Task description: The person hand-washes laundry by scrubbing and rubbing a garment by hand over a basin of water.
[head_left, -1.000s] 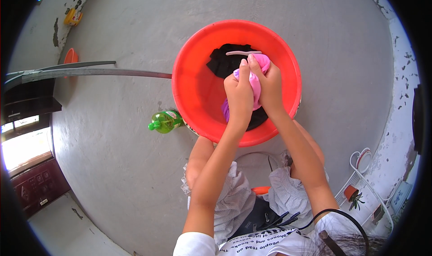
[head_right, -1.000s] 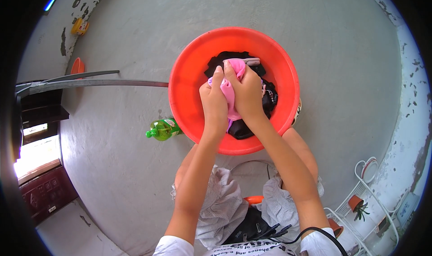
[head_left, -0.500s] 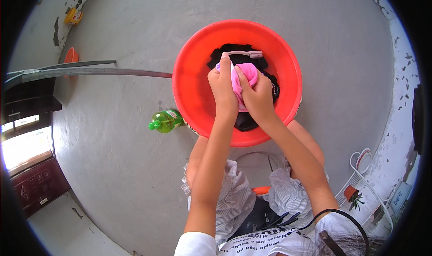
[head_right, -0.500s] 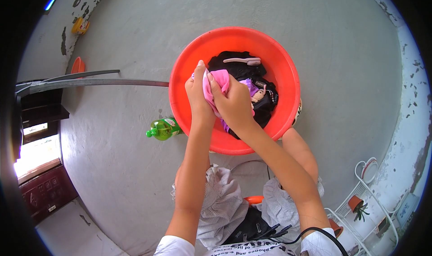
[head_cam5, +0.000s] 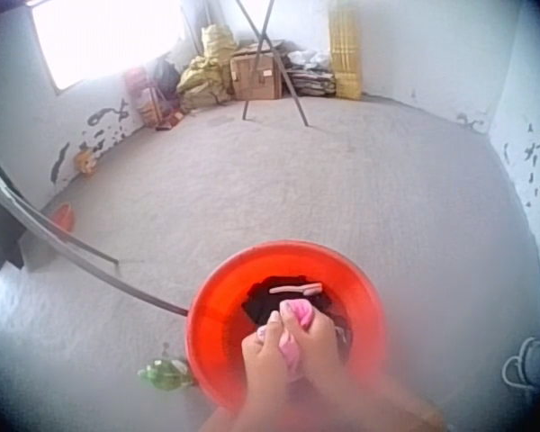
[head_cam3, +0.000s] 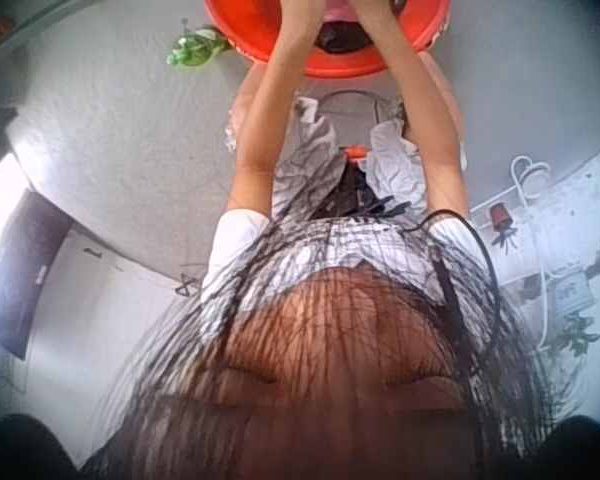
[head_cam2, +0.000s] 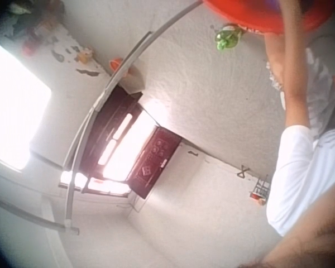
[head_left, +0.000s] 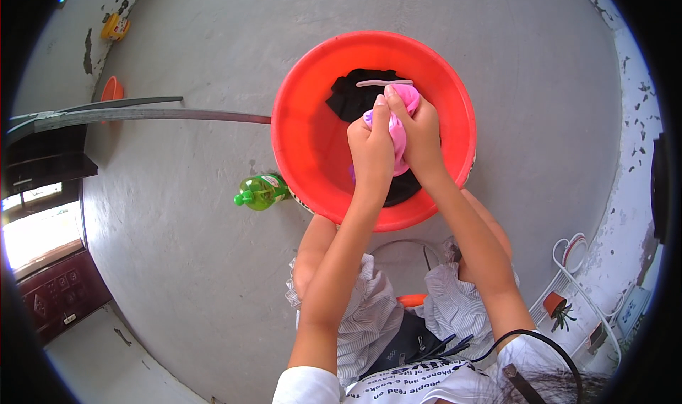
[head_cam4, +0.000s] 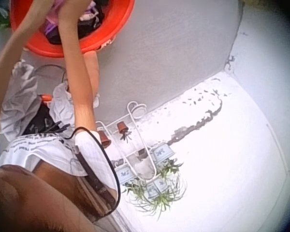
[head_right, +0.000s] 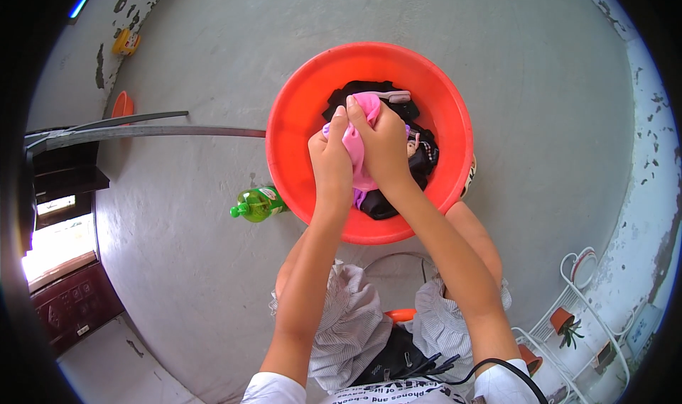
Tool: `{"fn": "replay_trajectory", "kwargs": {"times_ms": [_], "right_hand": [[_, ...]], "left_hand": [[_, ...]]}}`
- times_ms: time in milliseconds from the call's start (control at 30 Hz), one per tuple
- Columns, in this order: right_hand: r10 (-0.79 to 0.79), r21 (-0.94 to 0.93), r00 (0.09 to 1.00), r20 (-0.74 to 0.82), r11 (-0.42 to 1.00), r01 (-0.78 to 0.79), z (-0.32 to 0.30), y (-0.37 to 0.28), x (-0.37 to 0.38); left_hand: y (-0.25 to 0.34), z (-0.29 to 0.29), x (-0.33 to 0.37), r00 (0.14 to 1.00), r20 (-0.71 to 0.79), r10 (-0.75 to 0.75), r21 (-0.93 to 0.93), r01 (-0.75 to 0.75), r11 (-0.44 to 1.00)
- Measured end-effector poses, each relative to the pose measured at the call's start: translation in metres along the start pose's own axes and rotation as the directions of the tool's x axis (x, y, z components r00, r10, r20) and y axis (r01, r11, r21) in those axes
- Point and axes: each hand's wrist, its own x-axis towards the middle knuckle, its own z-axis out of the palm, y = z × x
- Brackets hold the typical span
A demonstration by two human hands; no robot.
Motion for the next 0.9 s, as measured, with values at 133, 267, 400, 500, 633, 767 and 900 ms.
{"fn": "replay_trajectory", "kwargs": {"times_ms": [133, 267, 400, 500, 633, 767, 900], "right_hand": [[-0.038, -0.049, 0.999, -0.009, 0.998, 0.037, 0.006, -0.005, -0.007], [-0.079, -0.165, 0.996, 0.035, 0.983, 0.084, 0.011, -0.006, -0.021], [-0.089, -0.167, 0.996, 0.021, 0.982, 0.091, 0.012, -0.008, -0.022], [-0.079, -0.106, 0.996, -0.034, 0.992, 0.075, 0.008, 0.0, -0.014], [0.036, -0.027, 0.999, -0.01, 0.999, -0.036, -0.004, 0.006, 0.001], [0.0, 0.003, 1.0, -0.006, 1.0, 0.0, 0.0, 0.003, 0.0], [-0.021, -0.014, 1.0, -0.018, 1.0, 0.021, 0.004, -0.002, -0.005]], "left_hand": [[0.004, -0.002, 0.003, 1.0, 0.002, 0.017, -0.084, -0.017, 0.996], [0.008, -0.013, 0.015, 0.999, -0.032, 0.003, -0.15, -0.007, 0.989], [0.009, -0.01, 0.015, 0.999, -0.021, 0.027, -0.107, -0.029, 0.994], [0.008, 0.001, 0.008, 0.998, -0.036, 0.045, -0.08, -0.047, 0.996], [0.0, 0.009, -0.001, 0.999, -0.04, -0.03, -0.028, 0.028, 0.999], [0.002, 0.006, 0.001, 0.999, -0.035, -0.027, -0.026, 0.026, 0.999], [0.004, 0.0, 0.006, 1.0, -0.012, -0.005, -0.047, 0.005, 0.999]]}}
